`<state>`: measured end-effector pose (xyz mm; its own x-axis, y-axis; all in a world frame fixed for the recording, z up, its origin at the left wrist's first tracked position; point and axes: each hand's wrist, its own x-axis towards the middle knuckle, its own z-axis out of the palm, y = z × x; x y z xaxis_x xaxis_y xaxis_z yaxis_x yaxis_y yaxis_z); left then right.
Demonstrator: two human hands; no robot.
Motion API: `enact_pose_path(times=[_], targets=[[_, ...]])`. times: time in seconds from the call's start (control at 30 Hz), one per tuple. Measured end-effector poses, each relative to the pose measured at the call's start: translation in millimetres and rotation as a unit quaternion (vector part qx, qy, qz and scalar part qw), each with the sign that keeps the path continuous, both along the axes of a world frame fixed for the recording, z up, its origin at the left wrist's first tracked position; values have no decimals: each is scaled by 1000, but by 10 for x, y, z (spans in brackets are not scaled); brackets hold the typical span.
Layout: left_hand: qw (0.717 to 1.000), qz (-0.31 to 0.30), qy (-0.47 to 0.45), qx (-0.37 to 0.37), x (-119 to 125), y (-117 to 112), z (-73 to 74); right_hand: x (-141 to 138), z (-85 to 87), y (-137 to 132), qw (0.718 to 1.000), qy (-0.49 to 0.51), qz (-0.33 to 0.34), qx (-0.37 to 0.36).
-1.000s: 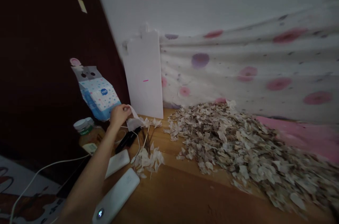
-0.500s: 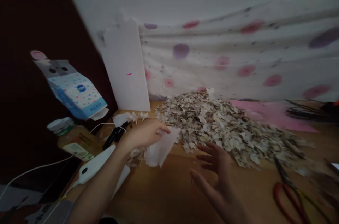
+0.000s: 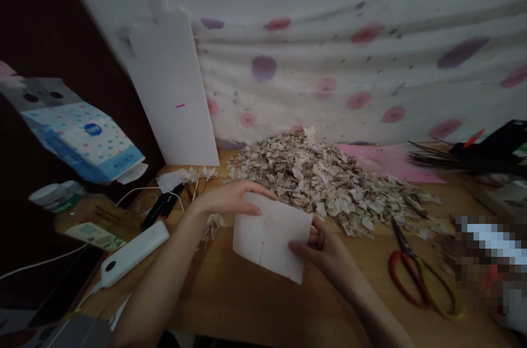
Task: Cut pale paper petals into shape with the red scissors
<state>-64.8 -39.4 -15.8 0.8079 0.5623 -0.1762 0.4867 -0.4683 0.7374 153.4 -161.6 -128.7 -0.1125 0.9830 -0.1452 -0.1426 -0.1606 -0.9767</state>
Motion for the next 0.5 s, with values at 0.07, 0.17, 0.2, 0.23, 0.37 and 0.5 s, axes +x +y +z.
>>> enact_pose_path(times=[0.07, 0.17, 0.2, 0.23, 0.37, 0.5], targets=[[1000, 2, -4, -4, 36, 36, -11, 28, 22, -23, 1000, 16, 14, -9], [999, 23, -7, -42, 49, 66, -42, 79, 18, -39, 999, 26, 26, -33], [996, 57, -19, -72, 18, 88, -69, 98, 2, -41, 999, 16, 25, -40], [988, 107, -38, -101, -40, 123, -106, 116, -20, -43, 999, -1, 20, -43], [915, 357, -152, -106, -552, 415, -309, 151, -153, -42, 997, -76, -4, -26], [775, 563, -282, -46, -1246, 831, -430, 141, -283, -8, 994, -108, 3, -16]])
